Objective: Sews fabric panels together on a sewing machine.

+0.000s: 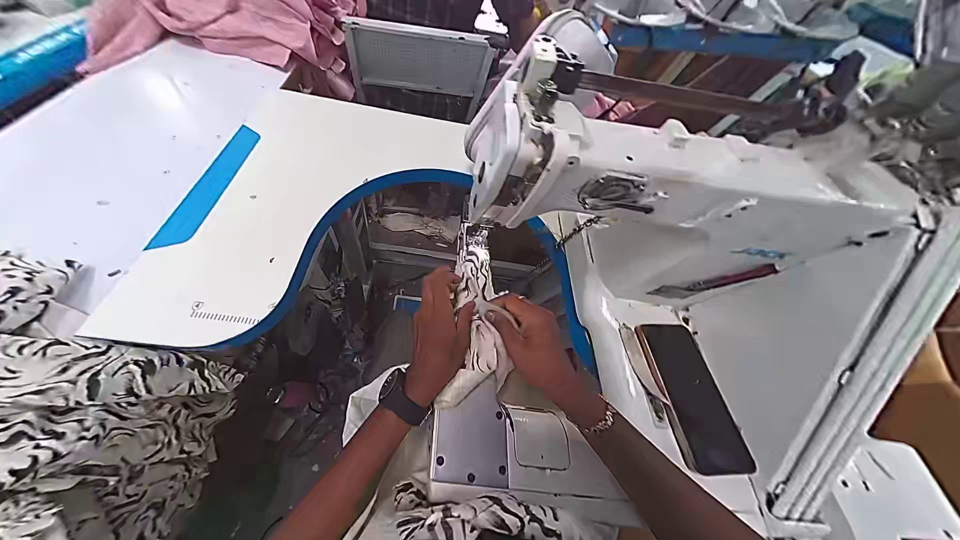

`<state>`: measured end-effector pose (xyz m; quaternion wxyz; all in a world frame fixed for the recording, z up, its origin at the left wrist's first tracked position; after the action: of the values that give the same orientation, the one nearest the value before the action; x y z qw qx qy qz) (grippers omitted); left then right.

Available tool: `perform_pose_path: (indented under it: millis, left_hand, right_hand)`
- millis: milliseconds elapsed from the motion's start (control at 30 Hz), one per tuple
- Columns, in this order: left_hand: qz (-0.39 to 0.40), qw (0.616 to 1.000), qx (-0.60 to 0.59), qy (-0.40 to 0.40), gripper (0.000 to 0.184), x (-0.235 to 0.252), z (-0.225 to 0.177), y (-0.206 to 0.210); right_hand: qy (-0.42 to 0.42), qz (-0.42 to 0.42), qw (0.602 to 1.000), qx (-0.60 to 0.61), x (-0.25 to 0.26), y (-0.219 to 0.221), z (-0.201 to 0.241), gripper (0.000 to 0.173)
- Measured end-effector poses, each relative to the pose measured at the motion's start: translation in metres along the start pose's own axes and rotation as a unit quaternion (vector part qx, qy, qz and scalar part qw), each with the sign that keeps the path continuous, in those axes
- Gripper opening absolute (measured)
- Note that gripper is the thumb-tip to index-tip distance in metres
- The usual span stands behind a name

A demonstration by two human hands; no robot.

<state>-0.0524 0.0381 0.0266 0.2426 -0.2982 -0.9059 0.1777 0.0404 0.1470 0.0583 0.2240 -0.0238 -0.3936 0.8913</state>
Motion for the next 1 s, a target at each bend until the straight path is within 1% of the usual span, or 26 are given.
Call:
perform_pose_path:
  millis: [67, 100, 133, 200, 267, 300, 400, 467, 533, 567, 600, 667, 767, 900, 1000]
  left_hand:
    - [0.077, 0.994, -0.007, -0.077, 0.04, 0.001, 0.005, 0.007]
    - [0.11, 0.989, -0.004, -0.097, 0.043, 0.005, 0.006, 0.01]
    - [0.138, 0.984, 0.002, -0.111, 0.046, 0.01, 0.008, 0.012]
    - [0.156, 0.981, 0.027, -0.112, 0.05, 0.023, 0.012, 0.016]
    - [0.157, 0.981, 0.041, -0.106, 0.052, 0.034, 0.016, 0.018]
    - [0.16, 0.981, 0.045, -0.103, 0.053, 0.035, 0.016, 0.019]
    - [0.155, 0.983, 0.047, -0.089, 0.052, 0.031, 0.015, 0.016]
    - [0.123, 0.988, 0.051, -0.079, 0.053, 0.029, 0.014, 0.015]
    - [0.111, 0.99, 0.048, -0.078, 0.059, 0.03, 0.011, 0.013]
    - [0.104, 0.991, 0.053, -0.061, 0.057, 0.028, 0.008, 0.012]
    - [0.105, 0.992, 0.061, -0.04, 0.051, 0.025, 0.006, 0.011]
    - [0.105, 0.989, 0.101, 0.018, 0.043, 0.018, 0.002, 0.01]
    - [0.1, 0.978, 0.159, 0.088, 0.034, 0.015, -0.002, 0.011]
    - [0.104, 0.98, 0.136, 0.101, 0.035, 0.019, 0.002, 0.014]
    - [0.06, 0.976, 0.158, 0.141, 0.031, 0.022, 0.0, 0.013]
  right_hand:
    - [0.054, -0.001, 0.998, 0.026, 0.008, -0.016, -0.013, 0.024]
    - [0.071, -0.011, 0.997, 0.035, 0.011, -0.024, -0.02, 0.023]
    - [0.077, -0.028, 0.996, 0.042, 0.014, -0.028, -0.025, 0.022]
    - [0.063, -0.049, 0.996, 0.042, 0.017, -0.026, -0.027, 0.021]
    - [0.025, -0.06, 0.998, 0.011, 0.019, -0.021, -0.023, 0.02]
    - [-0.005, -0.072, 0.997, -0.024, 0.02, -0.02, -0.02, 0.021]
    - [-0.133, -0.107, 0.976, -0.138, 0.021, -0.019, -0.011, 0.021]
    - [-0.177, -0.081, 0.965, -0.174, 0.019, -0.013, -0.014, 0.021]
    - [-0.189, -0.049, 0.961, -0.198, 0.019, -0.009, -0.018, 0.023]
    - [-0.189, -0.036, 0.959, -0.208, 0.019, -0.008, -0.019, 0.023]
    - [-0.189, -0.023, 0.959, -0.212, 0.019, -0.007, -0.02, 0.023]
    - [-0.193, -0.001, 0.96, -0.203, 0.018, -0.005, -0.02, 0.021]
    - [-0.203, 0.009, 0.955, -0.218, 0.017, -0.002, -0.016, 0.02]
    - [-0.223, 0.008, 0.938, -0.266, 0.013, 0.006, -0.005, 0.019]
    - [-0.218, 0.001, 0.941, -0.26, 0.014, 0.002, -0.001, 0.018]
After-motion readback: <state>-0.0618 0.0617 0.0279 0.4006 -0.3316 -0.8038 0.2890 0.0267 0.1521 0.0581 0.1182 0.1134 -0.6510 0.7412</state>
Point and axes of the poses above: each hand's wrist, its own x-axis towards the middle knuckle, its own y-axis out of the palm, z = x × y, the point moved 7 cm from there along x, towards the middle knuckle, and after that the axes turned 6 degrees about z, right-handed, at the moved point
